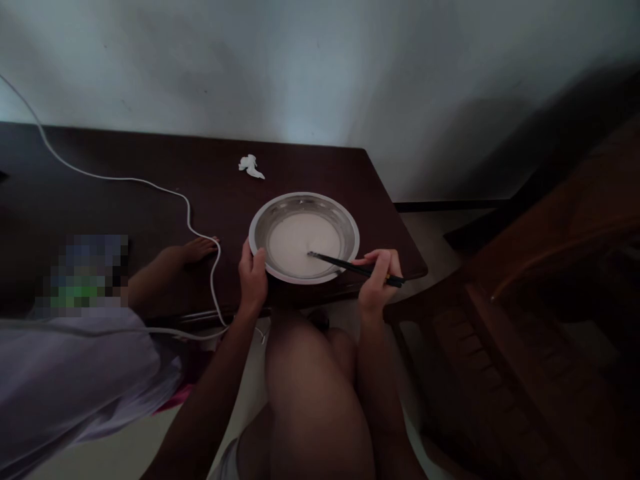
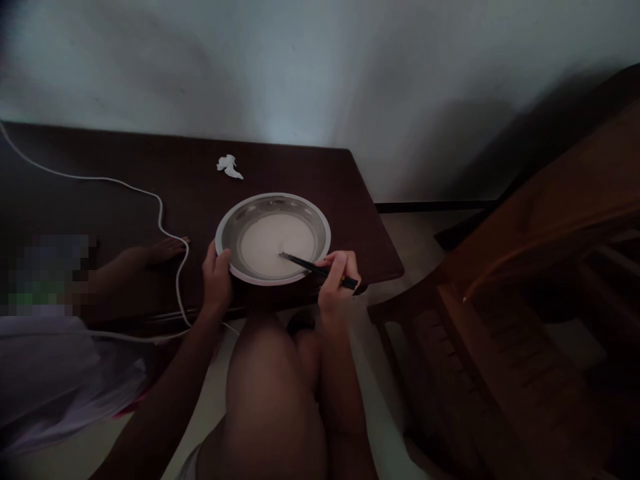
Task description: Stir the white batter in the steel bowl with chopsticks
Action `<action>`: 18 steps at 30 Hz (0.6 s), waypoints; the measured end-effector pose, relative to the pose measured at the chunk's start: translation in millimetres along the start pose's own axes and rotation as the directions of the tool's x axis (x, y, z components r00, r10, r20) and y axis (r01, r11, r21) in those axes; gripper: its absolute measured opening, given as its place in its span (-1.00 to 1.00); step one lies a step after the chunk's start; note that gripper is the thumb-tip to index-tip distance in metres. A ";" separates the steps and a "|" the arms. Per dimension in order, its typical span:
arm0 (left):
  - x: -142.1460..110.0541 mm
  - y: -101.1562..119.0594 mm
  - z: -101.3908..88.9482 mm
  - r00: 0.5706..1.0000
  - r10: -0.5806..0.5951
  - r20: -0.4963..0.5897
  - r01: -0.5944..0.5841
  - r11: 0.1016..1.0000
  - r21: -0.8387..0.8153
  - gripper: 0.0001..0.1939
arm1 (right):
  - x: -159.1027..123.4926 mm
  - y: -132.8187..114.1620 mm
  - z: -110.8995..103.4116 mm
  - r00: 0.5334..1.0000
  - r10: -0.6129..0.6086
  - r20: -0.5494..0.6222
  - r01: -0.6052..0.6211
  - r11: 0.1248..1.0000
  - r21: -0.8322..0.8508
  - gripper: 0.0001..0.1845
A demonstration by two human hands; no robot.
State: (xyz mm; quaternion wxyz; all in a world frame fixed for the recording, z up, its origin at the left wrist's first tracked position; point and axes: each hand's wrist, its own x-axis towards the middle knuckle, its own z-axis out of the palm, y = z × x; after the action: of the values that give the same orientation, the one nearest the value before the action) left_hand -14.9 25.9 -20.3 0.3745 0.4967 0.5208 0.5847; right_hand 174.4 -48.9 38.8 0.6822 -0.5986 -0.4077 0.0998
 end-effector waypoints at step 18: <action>-0.7 3.2 -0.7 1.000 0.000 0.005 0.000 1.000 -0.003 -0.59 | 1.8 -1.6 4.4 0.941 -0.149 0.304 0.234 0.936 -0.264 -0.57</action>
State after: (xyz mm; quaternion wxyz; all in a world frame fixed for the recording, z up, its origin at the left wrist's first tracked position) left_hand -15.2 24.5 -17.2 0.3766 0.4976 0.5191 0.5841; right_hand 172.0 -45.0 40.8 0.5270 -0.6310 -0.5668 0.0533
